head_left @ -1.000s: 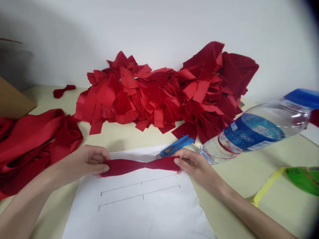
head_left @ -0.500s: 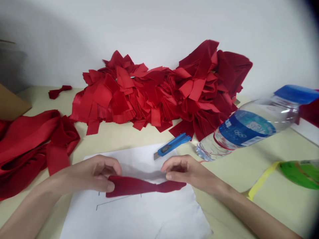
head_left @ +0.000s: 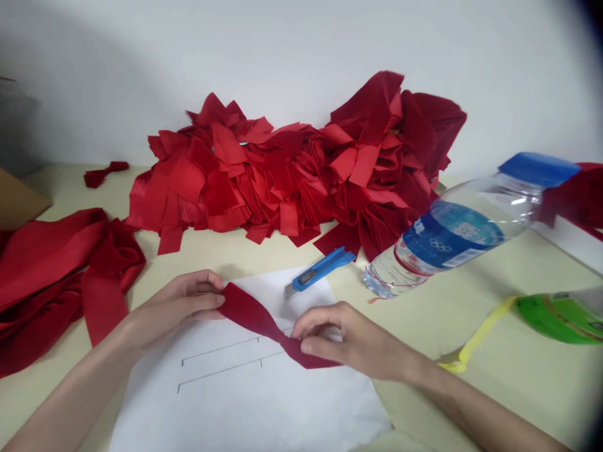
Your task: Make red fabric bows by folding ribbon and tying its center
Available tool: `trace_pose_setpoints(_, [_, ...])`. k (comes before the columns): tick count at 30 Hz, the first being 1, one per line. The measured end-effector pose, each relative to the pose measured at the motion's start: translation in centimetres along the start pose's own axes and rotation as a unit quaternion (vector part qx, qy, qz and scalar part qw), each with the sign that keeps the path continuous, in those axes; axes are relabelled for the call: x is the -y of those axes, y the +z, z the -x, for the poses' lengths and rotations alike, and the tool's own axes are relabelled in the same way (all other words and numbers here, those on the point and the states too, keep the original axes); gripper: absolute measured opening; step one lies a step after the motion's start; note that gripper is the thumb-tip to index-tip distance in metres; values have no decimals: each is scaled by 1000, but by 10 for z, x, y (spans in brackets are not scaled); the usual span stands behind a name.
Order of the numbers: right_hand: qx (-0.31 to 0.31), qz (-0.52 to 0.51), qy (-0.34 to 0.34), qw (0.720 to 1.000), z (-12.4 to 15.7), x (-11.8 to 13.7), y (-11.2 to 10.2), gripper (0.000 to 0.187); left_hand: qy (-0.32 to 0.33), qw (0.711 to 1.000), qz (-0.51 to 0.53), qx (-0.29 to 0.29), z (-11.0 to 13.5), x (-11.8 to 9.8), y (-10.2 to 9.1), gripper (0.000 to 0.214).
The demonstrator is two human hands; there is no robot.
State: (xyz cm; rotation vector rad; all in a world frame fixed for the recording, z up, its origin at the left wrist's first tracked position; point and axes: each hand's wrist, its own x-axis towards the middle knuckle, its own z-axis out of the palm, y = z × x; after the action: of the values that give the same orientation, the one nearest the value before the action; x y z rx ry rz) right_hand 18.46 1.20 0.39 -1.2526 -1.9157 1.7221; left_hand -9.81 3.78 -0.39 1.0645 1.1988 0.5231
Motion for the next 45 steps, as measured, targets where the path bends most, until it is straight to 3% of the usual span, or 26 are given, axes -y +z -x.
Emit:
trace_pose_setpoints(3, [1, -41, -4, 999, -2, 1, -6, 17, 46, 993, -107, -21, 3, -7, -1, 18])
trace_pose_setpoints(6, [19, -64, -22, 998, -2, 2, -8, 19, 123, 962, -231, -76, 5, -17, 8, 28])
trace_pose_setpoints(7, [26, -64, -27, 997, -2, 2, -8, 19, 140, 951, -264, -76, 5, -20, 14, 29])
trace_pose_setpoints(9, [34, -56, -36, 997, -2, 2, -7, 20, 147, 942, -302, -15, 2, -26, 29, 29])
trace_pose_setpoints(12, [25, -33, -49, 998, -2, 3, -4, 22, 98, 940, -290, 150, -4, -28, 49, 29])
trace_pose_setpoints(15, [7, -28, -46, 999, -1, 3, 0, 23, 49, 939, -262, 215, -9, -25, 58, 28])
trace_pose_setpoints(18, [-6, -28, -36, 999, -1, 1, 5, 22, 17, 957, -217, 191, -7, -20, 58, 24])
trace_pose_setpoints(21, [-29, 40, -46, 998, 0, -1, 10, 15, -28, 966, -198, 166, -1, -15, 59, 27])
trace_pose_setpoints(28, [-33, 155, -68, 985, 0, 0, 8, 16, -20, 970, -171, 171, 4, -10, 62, 24])
trace_pose_setpoints(34, [-65, 188, -23, 980, 0, -3, 2, 18, -43, 969, -170, 174, 3, -7, 59, 23])
trace_pose_setpoints(38, [-79, 225, -27, 971, 0, -2, -3, 14, -46, 972, -151, 172, 0, -8, 56, 22])
trace_pose_setpoints(41, [-43, 181, -25, 982, 0, -3, -9, 18, -45, 973, -132, 186, -1, -10, 53, 22])
trace_pose_setpoints(45, [-28, 40, -12, 999, -1, -7, -14, 13, -45, 970, -116, 207, -1, -9, 49, 20])
